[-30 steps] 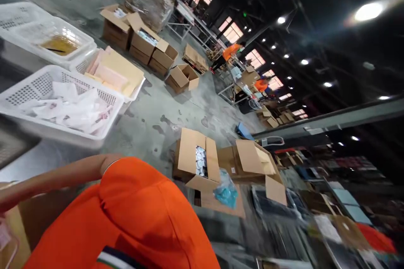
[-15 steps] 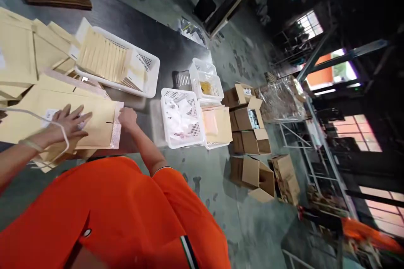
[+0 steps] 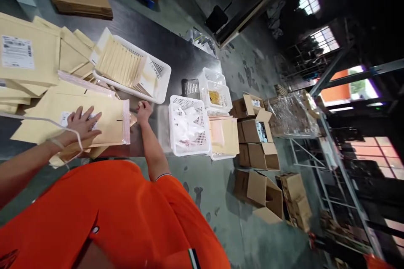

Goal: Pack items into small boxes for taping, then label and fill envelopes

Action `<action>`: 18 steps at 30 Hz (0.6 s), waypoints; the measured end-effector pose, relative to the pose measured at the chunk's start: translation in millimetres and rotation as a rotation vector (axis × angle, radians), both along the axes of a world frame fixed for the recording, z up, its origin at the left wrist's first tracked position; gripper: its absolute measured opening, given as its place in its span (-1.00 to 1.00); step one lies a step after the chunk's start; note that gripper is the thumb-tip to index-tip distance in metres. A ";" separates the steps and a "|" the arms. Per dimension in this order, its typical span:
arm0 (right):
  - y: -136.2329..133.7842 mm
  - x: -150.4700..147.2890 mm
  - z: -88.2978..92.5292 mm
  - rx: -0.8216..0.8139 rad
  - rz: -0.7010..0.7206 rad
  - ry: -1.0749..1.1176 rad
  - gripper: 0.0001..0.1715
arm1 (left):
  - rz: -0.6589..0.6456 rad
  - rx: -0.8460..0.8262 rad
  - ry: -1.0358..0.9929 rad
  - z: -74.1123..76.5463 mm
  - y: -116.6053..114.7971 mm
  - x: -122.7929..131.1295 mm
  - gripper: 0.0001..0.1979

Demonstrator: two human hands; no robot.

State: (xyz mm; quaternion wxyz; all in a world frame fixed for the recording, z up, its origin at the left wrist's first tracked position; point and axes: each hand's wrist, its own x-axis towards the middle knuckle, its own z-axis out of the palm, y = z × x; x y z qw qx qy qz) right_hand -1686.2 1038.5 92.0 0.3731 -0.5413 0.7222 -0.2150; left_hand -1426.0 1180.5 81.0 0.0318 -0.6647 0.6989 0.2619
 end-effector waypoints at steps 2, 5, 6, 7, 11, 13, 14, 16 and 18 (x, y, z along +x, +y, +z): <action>-1.6 -3.9 0.1 -0.003 0.025 0.006 -0.65 | 0.015 -0.004 -0.016 2.7 2.8 -6.2 -0.22; -5.9 8.5 -1.5 -0.016 0.115 -0.008 -0.75 | 0.038 -0.057 -0.037 8.6 10.8 -17.7 -0.24; -7.8 15.2 -2.6 -0.019 0.147 -0.018 -0.77 | 0.041 -0.090 -0.041 10.7 13.7 -21.1 -0.24; -9.8 21.6 -3.9 -0.020 0.174 -0.029 -0.82 | 0.041 -0.118 -0.040 12.6 16.3 -23.6 -0.24; -16.9 30.4 -10.3 -0.010 0.165 -0.097 -0.82 | 0.037 -0.125 -0.040 13.1 21.7 -25.1 -0.22; -19.3 25.3 -12.4 0.002 0.160 -0.153 -0.76 | 0.036 -0.130 -0.054 9.7 22.6 -23.5 -0.22; -20.4 22.0 -12.5 0.013 0.175 -0.184 -0.72 | 0.030 -0.143 -0.057 8.0 23.2 -23.1 -0.21; -23.8 16.3 -10.3 0.041 0.227 -0.242 -0.64 | 0.030 -0.163 -0.058 5.3 24.6 -23.1 -0.21; -29.8 12.9 -5.0 0.087 0.298 -0.277 -0.66 | 0.041 -0.147 -0.054 3.3 24.8 -23.3 -0.22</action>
